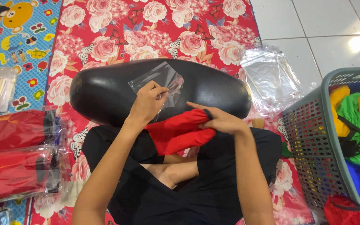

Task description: The person packages a red cloth item into a plastic bag and then fits a blue elasticized cover onto a black motorcycle seat.

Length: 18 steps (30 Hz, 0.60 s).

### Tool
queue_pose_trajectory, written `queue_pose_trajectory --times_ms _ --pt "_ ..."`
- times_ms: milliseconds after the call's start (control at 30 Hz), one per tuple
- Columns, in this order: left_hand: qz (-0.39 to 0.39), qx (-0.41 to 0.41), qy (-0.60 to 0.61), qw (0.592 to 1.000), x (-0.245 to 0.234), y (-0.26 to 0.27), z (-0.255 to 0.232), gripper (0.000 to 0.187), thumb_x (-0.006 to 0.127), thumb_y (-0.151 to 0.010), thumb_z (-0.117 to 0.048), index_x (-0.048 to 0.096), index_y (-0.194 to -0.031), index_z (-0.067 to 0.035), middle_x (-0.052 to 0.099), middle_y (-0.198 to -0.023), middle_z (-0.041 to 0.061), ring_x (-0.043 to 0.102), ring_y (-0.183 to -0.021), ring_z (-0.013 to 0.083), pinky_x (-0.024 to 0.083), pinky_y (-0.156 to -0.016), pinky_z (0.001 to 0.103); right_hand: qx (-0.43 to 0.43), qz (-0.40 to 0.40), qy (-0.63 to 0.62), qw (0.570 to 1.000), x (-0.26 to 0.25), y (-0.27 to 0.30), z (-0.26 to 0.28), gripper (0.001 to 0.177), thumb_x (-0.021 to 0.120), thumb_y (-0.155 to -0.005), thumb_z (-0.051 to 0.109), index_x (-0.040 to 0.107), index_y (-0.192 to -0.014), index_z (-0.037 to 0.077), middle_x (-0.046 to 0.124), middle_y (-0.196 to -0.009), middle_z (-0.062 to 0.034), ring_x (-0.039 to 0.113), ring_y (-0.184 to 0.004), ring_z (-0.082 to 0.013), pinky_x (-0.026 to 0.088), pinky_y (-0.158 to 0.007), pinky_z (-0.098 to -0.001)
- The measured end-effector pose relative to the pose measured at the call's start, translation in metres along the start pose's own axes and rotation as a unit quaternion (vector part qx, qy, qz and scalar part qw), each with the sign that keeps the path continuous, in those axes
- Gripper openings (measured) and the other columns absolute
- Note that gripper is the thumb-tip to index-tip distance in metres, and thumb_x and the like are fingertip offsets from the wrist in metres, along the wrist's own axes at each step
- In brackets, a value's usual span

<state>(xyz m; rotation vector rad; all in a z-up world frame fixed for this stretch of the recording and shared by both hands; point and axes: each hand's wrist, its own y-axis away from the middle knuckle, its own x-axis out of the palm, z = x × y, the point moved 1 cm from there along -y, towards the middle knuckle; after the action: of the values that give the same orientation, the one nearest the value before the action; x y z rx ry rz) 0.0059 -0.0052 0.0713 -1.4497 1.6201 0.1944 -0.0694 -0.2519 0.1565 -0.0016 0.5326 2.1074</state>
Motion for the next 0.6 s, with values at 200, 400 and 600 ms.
queue_pose_trajectory --times_ms 200,400,600 --pt "0.012 -0.001 0.026 1.000 0.020 0.010 0.014 0.011 0.073 -0.089 -0.001 0.079 -0.097 -0.006 0.064 -0.085 0.010 0.070 -0.069 0.0223 0.059 -0.061 0.028 0.044 -0.176 -0.174 0.968 -0.005 0.052 -0.045 0.072 0.077 -0.067 -0.004 0.066 -0.137 0.003 0.072 -0.131 -0.0191 0.063 -0.125 -0.0284 0.044 -0.112 -0.0420" --pt "0.069 -0.016 0.007 0.997 0.056 0.017 0.021 0.011 0.071 -0.091 -0.004 0.076 -0.100 -0.008 0.063 -0.089 0.007 0.072 -0.076 0.0208 0.062 -0.065 0.027 0.080 -0.351 -0.365 0.858 -0.007 0.085 -0.165 0.059 0.077 -0.071 -0.014 0.065 -0.128 -0.006 0.070 -0.110 -0.0283 0.071 -0.094 -0.0453 0.059 -0.071 -0.0614" --pt "0.103 -0.049 0.012 0.993 0.089 0.022 0.016 0.015 0.068 -0.091 -0.004 0.075 -0.102 -0.011 0.060 -0.091 0.004 0.071 -0.078 0.0189 0.062 -0.066 0.028 0.092 -0.355 -0.429 0.825 0.018 0.087 -0.192 0.063 0.079 -0.070 -0.013 0.064 -0.130 -0.002 0.070 -0.109 -0.0250 0.072 -0.092 -0.0416 0.061 -0.071 -0.0582"
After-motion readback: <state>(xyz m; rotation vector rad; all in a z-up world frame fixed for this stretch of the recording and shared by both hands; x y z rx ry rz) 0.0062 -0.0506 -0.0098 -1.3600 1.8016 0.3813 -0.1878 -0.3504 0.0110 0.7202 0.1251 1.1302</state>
